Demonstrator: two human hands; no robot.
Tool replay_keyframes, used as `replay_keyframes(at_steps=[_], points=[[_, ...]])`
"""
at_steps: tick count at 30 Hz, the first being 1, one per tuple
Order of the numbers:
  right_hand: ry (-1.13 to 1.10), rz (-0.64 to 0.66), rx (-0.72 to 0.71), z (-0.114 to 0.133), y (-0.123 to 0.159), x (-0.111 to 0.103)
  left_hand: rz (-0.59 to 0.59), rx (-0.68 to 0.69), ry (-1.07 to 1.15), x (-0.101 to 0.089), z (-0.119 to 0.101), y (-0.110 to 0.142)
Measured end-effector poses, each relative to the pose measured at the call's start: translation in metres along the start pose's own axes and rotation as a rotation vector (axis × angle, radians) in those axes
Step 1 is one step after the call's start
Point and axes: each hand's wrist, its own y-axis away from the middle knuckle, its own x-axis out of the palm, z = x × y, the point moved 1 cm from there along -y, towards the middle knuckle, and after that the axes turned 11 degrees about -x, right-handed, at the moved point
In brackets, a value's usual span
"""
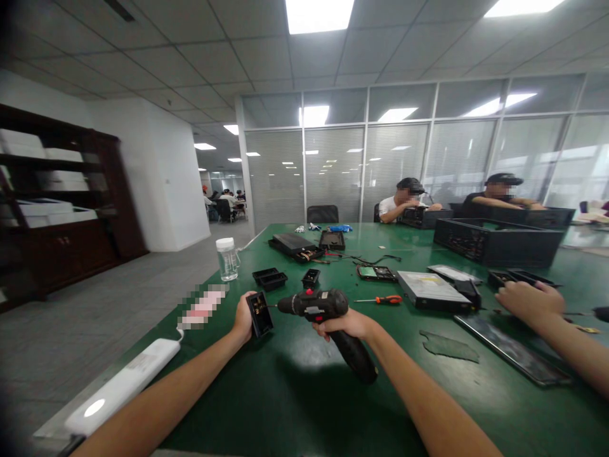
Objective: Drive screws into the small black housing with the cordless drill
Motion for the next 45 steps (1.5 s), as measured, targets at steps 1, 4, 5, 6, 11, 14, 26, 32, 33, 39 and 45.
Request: replay_keyframes(at_steps=[1, 4, 5, 6, 11, 14, 26, 32, 33, 39, 45], points=[[-0.004, 0.002, -0.004, 0.000, 0.000, 0.000, 0.002, 0.010, -0.004, 0.000, 0.000, 0.000], [-0.011, -0.003, -0.017, -0.001, 0.001, -0.001, 0.005, 0.006, -0.009, 0.000, -0.001, 0.001], [-0.010, -0.003, -0.018, -0.001, 0.001, -0.002, 0.007, -0.001, -0.010, 0.000, -0.001, 0.002], [-0.007, -0.001, -0.019, -0.001, 0.001, -0.002, 0.007, -0.008, -0.011, 0.001, -0.002, 0.002], [0.002, 0.025, -0.030, -0.001, 0.001, -0.003, 0.008, -0.020, -0.006, 0.001, -0.002, 0.002], [0.005, 0.028, -0.014, 0.000, 0.001, -0.003, 0.006, -0.021, 0.006, 0.001, -0.002, 0.002], [0.006, 0.004, -0.003, 0.000, 0.001, -0.001, 0.013, -0.010, 0.011, 0.000, 0.000, -0.001], [0.010, -0.008, 0.010, 0.002, 0.000, 0.000, 0.017, 0.007, 0.005, 0.000, 0.000, 0.000], [0.014, -0.011, 0.013, 0.005, 0.001, 0.001, 0.013, 0.003, 0.005, 0.000, 0.000, 0.000], [0.039, -0.037, 0.035, 0.024, 0.005, 0.013, -0.009, 0.001, 0.009, 0.000, -0.002, 0.001], [0.050, -0.044, 0.063, 0.022, 0.005, 0.011, 0.000, -0.018, 0.009, 0.000, -0.001, 0.002]])
